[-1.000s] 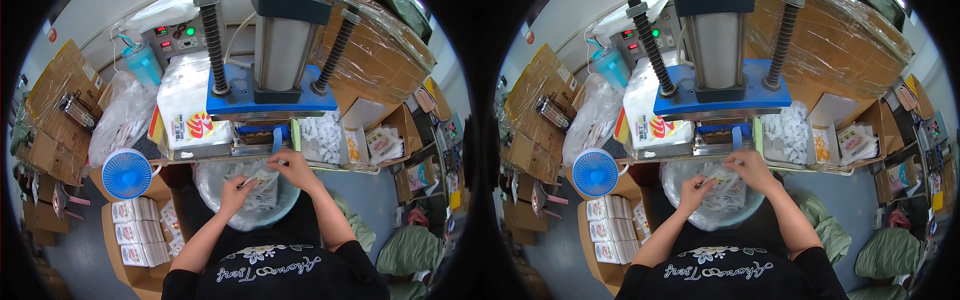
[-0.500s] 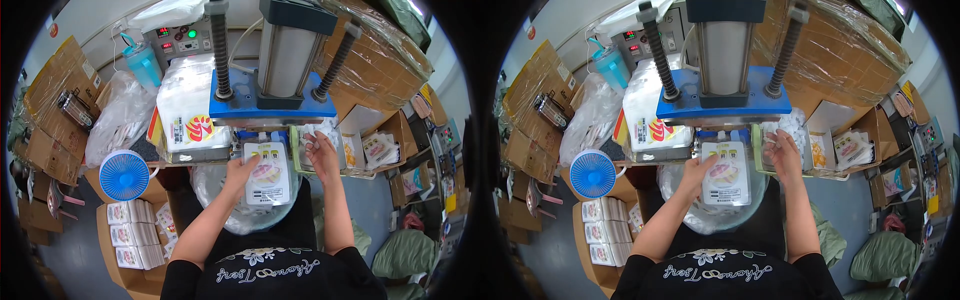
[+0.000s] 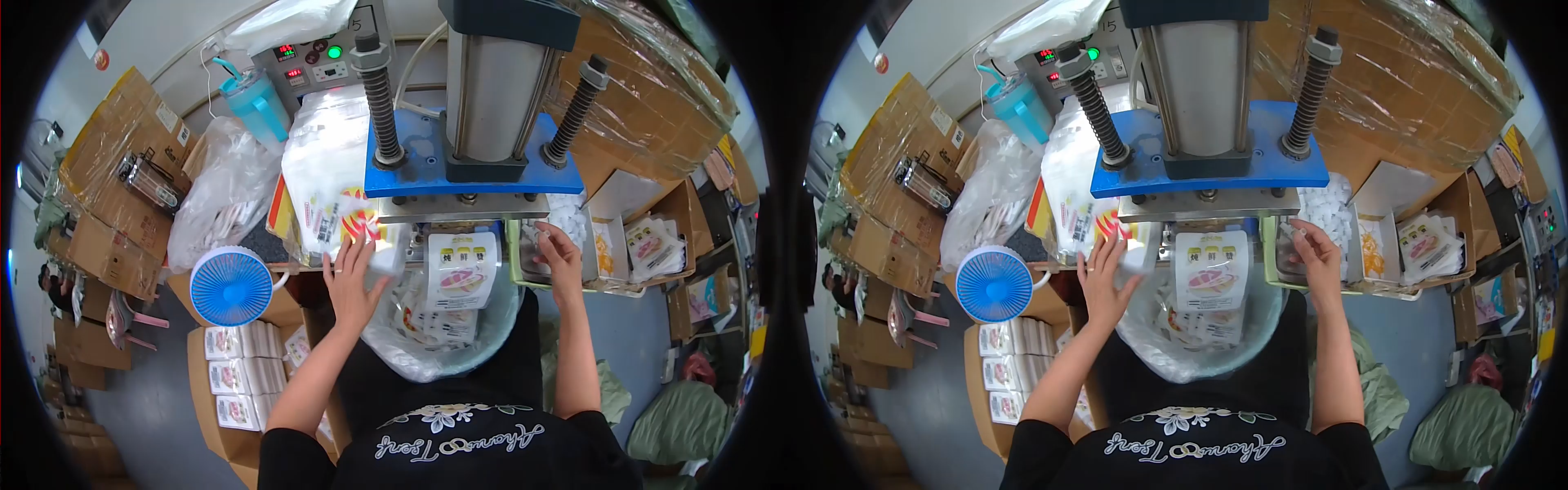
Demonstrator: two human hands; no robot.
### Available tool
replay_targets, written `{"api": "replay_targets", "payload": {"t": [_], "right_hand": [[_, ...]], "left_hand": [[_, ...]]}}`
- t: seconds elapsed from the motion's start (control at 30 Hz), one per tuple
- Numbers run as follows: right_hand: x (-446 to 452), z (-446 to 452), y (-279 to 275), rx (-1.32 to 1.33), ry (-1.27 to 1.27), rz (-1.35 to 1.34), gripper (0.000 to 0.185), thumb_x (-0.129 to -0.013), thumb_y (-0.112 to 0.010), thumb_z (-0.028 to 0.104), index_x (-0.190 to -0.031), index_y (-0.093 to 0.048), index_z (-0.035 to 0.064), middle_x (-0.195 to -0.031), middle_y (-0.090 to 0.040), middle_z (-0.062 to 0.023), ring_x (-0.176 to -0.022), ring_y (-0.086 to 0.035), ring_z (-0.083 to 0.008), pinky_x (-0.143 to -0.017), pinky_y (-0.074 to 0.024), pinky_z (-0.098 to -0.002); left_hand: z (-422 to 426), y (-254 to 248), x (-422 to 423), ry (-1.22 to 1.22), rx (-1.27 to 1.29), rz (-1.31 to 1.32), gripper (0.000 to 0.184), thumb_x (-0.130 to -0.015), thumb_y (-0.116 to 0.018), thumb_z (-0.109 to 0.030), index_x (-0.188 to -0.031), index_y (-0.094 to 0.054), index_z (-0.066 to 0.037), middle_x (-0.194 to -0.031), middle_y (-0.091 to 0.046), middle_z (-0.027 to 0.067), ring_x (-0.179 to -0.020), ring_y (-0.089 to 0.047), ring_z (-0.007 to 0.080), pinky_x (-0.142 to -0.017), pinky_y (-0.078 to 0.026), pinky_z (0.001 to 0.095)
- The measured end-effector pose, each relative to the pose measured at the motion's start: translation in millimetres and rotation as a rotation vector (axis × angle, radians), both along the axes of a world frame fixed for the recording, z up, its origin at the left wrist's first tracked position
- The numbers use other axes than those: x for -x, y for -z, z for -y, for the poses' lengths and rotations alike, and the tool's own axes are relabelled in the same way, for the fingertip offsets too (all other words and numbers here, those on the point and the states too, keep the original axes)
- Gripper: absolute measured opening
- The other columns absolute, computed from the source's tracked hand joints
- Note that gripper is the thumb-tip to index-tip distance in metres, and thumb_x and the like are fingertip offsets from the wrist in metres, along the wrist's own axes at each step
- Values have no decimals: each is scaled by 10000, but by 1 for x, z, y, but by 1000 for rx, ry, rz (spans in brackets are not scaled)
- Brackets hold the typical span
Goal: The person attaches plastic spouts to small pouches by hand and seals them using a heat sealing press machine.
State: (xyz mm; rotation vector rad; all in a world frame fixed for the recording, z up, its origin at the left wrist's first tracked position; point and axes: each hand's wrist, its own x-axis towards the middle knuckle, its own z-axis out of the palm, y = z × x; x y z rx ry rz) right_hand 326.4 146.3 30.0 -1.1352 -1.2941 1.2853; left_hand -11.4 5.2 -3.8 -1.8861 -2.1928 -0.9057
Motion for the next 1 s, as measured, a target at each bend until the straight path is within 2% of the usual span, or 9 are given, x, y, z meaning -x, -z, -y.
{"api": "replay_targets", "payload": {"t": [0.1,0.17,0.2,0.23,0.3,0.33,0.73,0.8,1.0], "right_hand": [[-5,1,9,-72,-19,98,263,-957,-644,204,-1197,-691,108,-962,-626,41,-840,-532,-49,-722,-476,-222],[1,2,2,-207,18,229,246,-955,-638,174,-1179,-694,91,-971,-636,36,-852,-540,-50,-721,-480,-220],[6,5,-3,-258,-10,212,229,-952,-638,155,-1159,-699,77,-967,-641,30,-846,-544,-49,-719,-482,-221],[11,12,-10,-164,-40,162,219,-934,-658,123,-1144,-702,73,-965,-647,21,-840,-551,-52,-720,-482,-217],[29,25,-25,-141,-98,178,224,-899,-697,94,-1121,-706,63,-963,-661,7,-850,-560,-55,-714,-480,-215],[40,34,-32,-187,-110,202,224,-882,-712,83,-1105,-710,59,-963,-672,0,-852,-569,-64,-726,-480,-223],[63,59,-25,-200,-580,489,229,-823,-753,101,-1049,-736,70,-1032,-708,-75,-951,-632,-180,-858,-479,-311],[63,57,-34,-228,-463,466,258,-834,-744,108,-1088,-722,68,-1066,-708,-80,-974,-632,-177,-855,-482,-311],[36,28,-31,-380,-84,511,272,-891,-694,129,-1142,-690,26,-1043,-731,-85,-899,-669,-171,-752,-503,-294]], "left_hand": [[9,-10,17,-43,-104,139,333,-768,-755,-136,-1094,-695,-96,-1117,-689,64,-1154,-590,272,-1110,-286,498],[10,-27,11,-47,-249,319,171,-801,-730,-58,-972,-724,-70,-927,-708,105,-936,-646,275,-943,-435,393],[11,-37,3,17,-290,361,77,-845,-720,-30,-922,-722,-38,-860,-709,79,-786,-643,178,-750,-472,279],[14,-42,-7,25,-299,378,77,-845,-720,-30,-922,-722,-38,-860,-709,79,-786,-643,178,-750,-472,279],[24,-45,-35,122,-58,1096,66,-863,-738,-57,-897,-719,-4,-857,-696,7,-749,-596,65,-696,-454,216],[26,-47,-49,124,-7,1178,87,-878,-739,-69,-913,-724,9,-848,-672,-34,-748,-555,13,-650,-437,183],[33,29,-67,258,338,1181,212,-903,-724,-187,-910,-728,25,-755,-688,10,-699,-583,44,-633,-467,226],[25,27,-69,293,380,1155,214,-902,-723,-190,-899,-729,24,-755,-683,10,-695,-574,43,-620,-464,232],[-27,-11,-93,125,251,1753,240,-908,-709,-160,-992,-703,65,-894,-717,100,-707,-652,128,-617,-509,265]]}}
